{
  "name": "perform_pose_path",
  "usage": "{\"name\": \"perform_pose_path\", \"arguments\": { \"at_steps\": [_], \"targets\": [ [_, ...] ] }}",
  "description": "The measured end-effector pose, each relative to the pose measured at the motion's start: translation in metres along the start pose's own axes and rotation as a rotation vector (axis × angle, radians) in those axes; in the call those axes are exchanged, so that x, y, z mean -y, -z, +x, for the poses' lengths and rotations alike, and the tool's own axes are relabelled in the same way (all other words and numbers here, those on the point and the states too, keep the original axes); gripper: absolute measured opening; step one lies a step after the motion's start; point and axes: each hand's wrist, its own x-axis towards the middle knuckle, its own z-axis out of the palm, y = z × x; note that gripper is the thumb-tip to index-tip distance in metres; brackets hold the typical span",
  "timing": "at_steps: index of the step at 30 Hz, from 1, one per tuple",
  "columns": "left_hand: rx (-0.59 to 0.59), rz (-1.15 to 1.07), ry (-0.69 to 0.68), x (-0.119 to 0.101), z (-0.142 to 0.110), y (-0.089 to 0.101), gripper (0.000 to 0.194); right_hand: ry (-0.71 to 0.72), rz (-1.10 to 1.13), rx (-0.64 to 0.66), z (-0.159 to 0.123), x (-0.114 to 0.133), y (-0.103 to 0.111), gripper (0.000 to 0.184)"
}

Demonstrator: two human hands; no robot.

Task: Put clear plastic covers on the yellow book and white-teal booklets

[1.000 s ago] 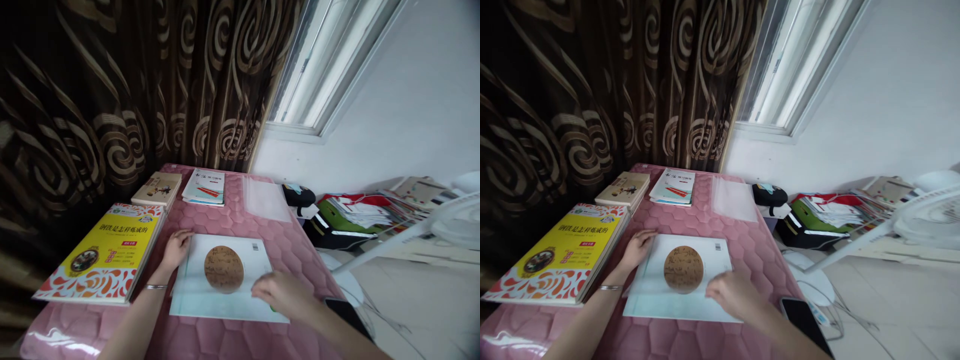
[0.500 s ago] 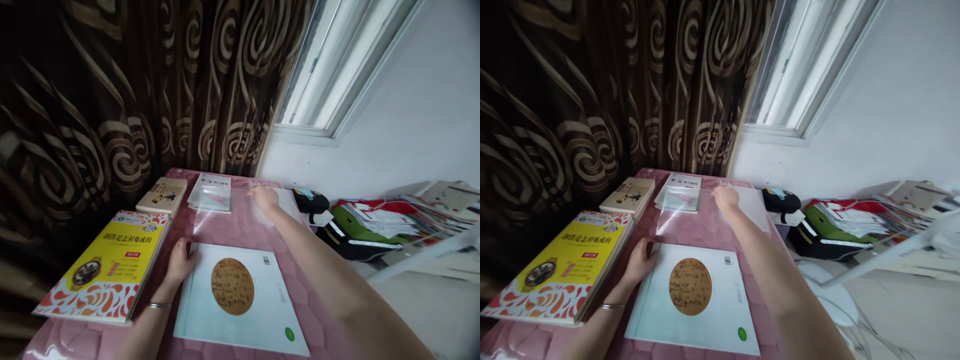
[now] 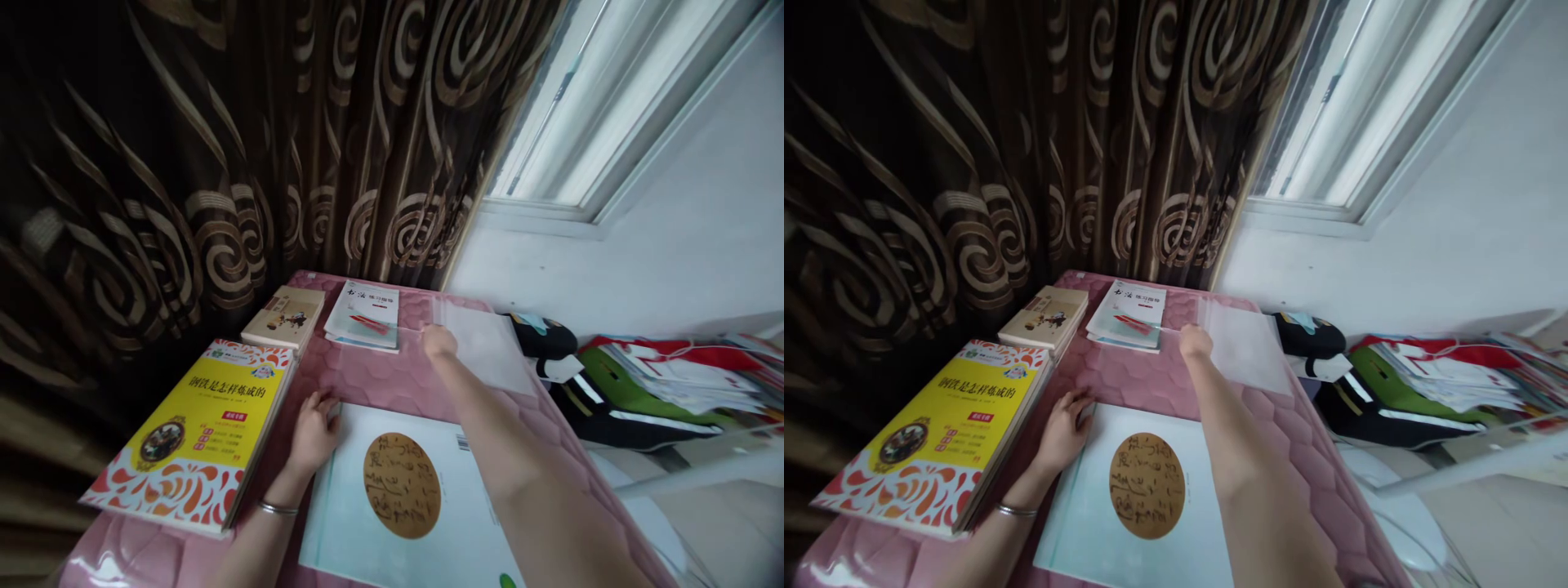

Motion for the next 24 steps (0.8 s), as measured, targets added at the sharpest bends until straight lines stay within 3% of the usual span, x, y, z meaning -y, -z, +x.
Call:
{"name": "perform_pose_path", "arguments": {
  "at_steps": [5,8,11,14,19,21,24],
  "targets": [
    [-0.006,0.0,0.004,0.003,0.002,-0.001,0.036,0.22,0.144,-0.072,-0.017,-0.012,0.005,0.038],
    [-0.025,-0.005,-0.014,0.007,0.003,-0.003,0.035,0.348,0.226,-0.098,-0.044,-0.022,0.008,0.034],
    [-0.046,-0.009,-0.029,0.009,0.005,-0.004,0.034,0.445,0.305,-0.083,-0.091,-0.037,0.006,0.029],
    [-0.052,-0.006,-0.03,0.009,0.006,-0.004,0.032,0.565,0.455,-0.028,-0.158,-0.056,0.0,0.03],
    [-0.037,0.007,-0.03,0.006,0.006,-0.001,0.032,0.704,0.423,0.213,-0.269,-0.076,-0.011,0.047],
    [-0.043,-0.002,-0.025,0.004,0.006,0.0,0.032,0.715,0.386,0.273,-0.296,-0.078,-0.017,0.055],
    [-0.046,-0.021,-0.016,0.001,0.005,0.003,0.031,0.711,0.358,0.289,-0.314,-0.079,-0.029,0.057]
  ]
}}
